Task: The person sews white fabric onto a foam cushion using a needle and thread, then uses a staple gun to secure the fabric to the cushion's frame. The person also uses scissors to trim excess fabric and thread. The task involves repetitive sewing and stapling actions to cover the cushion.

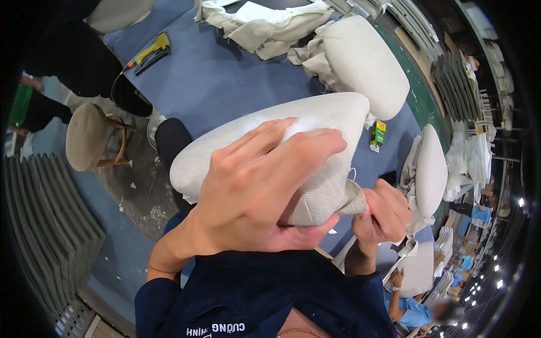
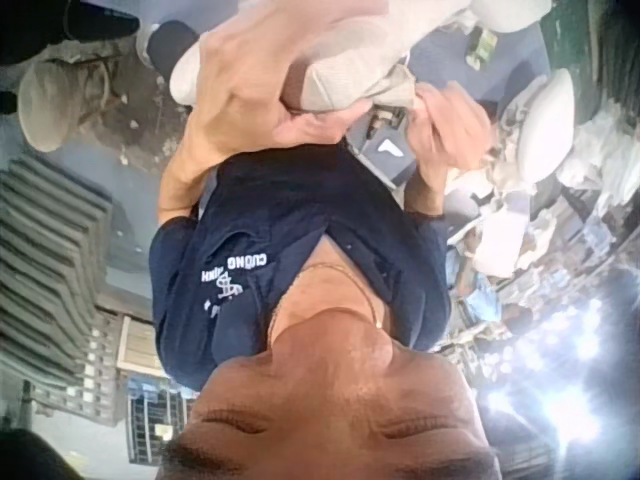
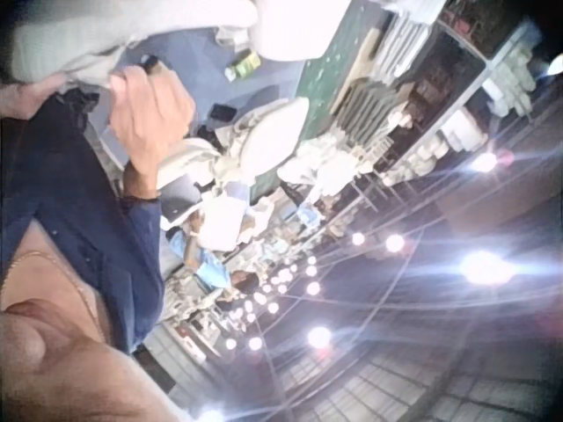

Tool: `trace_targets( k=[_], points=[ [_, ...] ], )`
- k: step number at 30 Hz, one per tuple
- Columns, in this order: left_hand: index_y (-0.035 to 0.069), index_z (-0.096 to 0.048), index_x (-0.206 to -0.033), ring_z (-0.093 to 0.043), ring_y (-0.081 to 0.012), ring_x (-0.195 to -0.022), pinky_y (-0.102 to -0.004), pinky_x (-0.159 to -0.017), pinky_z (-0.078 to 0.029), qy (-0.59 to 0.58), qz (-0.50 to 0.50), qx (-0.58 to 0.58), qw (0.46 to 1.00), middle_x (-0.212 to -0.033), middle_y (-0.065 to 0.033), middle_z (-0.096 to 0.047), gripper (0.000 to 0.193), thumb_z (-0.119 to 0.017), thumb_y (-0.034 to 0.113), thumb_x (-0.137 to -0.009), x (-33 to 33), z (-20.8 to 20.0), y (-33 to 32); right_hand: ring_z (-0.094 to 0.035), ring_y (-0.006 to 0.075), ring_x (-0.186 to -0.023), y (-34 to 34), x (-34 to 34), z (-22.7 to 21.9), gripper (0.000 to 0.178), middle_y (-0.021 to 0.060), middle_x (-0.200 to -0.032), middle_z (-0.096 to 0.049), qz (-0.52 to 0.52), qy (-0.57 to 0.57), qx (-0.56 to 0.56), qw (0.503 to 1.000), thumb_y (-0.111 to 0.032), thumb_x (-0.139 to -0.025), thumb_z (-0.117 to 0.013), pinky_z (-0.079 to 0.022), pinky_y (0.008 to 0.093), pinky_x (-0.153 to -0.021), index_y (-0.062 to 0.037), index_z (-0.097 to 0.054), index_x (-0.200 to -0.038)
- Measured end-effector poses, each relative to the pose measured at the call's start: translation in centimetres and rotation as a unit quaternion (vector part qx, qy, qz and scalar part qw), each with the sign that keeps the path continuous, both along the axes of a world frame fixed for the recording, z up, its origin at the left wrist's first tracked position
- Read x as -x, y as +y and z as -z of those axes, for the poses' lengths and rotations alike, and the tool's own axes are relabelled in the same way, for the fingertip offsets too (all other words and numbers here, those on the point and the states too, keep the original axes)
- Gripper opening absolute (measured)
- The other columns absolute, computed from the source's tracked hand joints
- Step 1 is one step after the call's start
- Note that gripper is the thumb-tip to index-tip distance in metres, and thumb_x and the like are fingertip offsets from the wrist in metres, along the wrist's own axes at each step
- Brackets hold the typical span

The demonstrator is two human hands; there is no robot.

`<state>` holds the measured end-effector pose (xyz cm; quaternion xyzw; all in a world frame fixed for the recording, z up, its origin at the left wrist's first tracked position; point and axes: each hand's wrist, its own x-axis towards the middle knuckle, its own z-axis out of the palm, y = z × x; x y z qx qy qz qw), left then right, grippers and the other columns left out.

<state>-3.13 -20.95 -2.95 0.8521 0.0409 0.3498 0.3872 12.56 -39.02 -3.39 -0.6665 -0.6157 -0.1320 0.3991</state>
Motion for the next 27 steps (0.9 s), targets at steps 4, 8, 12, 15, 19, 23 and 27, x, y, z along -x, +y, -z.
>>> trace_targets(
  k=[4,8,12,15,19,23,27],
  points=[
    [0.005,-0.064,-0.110,-0.071,-0.0395,-0.094,-0.0429,-0.083,-0.058,-0.094,0.027,-0.038,0.994,-0.111,-0.0151,-0.074,0.058,-0.091,0.014,-0.060,-0.7,1.1,0.2,-0.042,0.0170,-0.044,0.5,-0.1,2.7,0.032,0.0055,-0.055,-0.048,-0.008,0.087,-0.058,0.994,-0.022,-0.088,-0.076,-0.028,0.0302,-0.044,0.0070,-0.068,-0.076],
    [0.006,-0.064,-0.108,-0.071,-0.0395,-0.099,-0.0432,-0.085,-0.058,-0.101,0.087,-0.055,0.990,-0.110,-0.0150,-0.075,0.056,-0.093,0.013,-0.061,-1.1,0.8,1.4,-0.041,0.0159,-0.045,0.4,0.3,3.1,0.039,0.0058,-0.055,-0.046,0.020,0.094,-0.088,0.992,-0.027,-0.091,-0.074,-0.026,0.0290,-0.044,0.0084,-0.066,-0.076],
    [0.004,-0.063,-0.115,-0.069,-0.0396,-0.107,-0.0444,-0.091,-0.056,-0.072,0.120,-0.034,0.990,-0.117,-0.0158,-0.073,0.064,-0.094,0.013,-0.060,-1.5,0.5,2.2,-0.043,0.0157,-0.046,-0.2,1.0,3.2,0.033,0.0057,-0.056,-0.046,0.059,0.101,-0.084,0.990,-0.023,-0.090,-0.076,-0.028,0.0290,-0.045,0.0071,-0.067,-0.077],
    [0.005,-0.062,-0.123,-0.068,-0.0369,-0.106,-0.0427,-0.086,-0.057,-0.035,0.008,-0.025,0.999,-0.119,-0.0129,-0.071,0.073,-0.092,0.009,-0.057,-0.4,2.1,1.6,-0.042,0.0170,-0.045,0.1,1.6,3.4,0.025,0.0050,-0.056,-0.043,0.090,0.098,-0.093,0.987,-0.016,-0.087,-0.079,-0.030,0.0303,-0.044,0.0049,-0.069,-0.079],
    [0.004,-0.061,-0.130,-0.070,-0.0344,-0.103,-0.0395,-0.084,-0.058,0.039,-0.131,-0.067,0.988,-0.121,-0.0156,-0.070,0.081,-0.090,0.005,-0.055,2.7,5.6,1.3,-0.042,0.0173,-0.045,1.2,1.3,3.9,0.020,0.0054,-0.056,-0.043,0.067,0.111,-0.112,0.985,-0.012,-0.083,-0.079,-0.029,0.0303,-0.044,0.0056,-0.068,-0.079],
    [0.003,-0.060,-0.131,-0.072,-0.0332,-0.100,-0.0379,-0.083,-0.058,0.056,-0.134,-0.031,0.989,-0.121,-0.0160,-0.071,0.082,-0.089,0.001,-0.055,4.1,4.8,1.0,-0.045,0.0181,-0.045,2.4,0.8,2.1,0.014,0.0063,-0.056,-0.046,0.023,0.087,-0.129,0.988,-0.004,-0.079,-0.077,-0.031,0.0300,-0.044,0.0061,-0.068,-0.078],
    [0.001,-0.059,-0.134,-0.068,-0.0335,-0.111,-0.0386,-0.093,-0.054,0.095,-0.130,-0.001,0.987,-0.127,-0.0177,-0.067,0.088,-0.094,0.008,-0.054,4.2,2.4,-0.9,-0.046,0.0199,-0.044,2.1,-0.5,0.9,0.013,0.0069,-0.057,-0.048,-0.001,0.086,-0.117,0.989,-0.003,-0.073,-0.077,-0.033,0.0303,-0.044,0.0051,-0.068,-0.078]
  ],
)
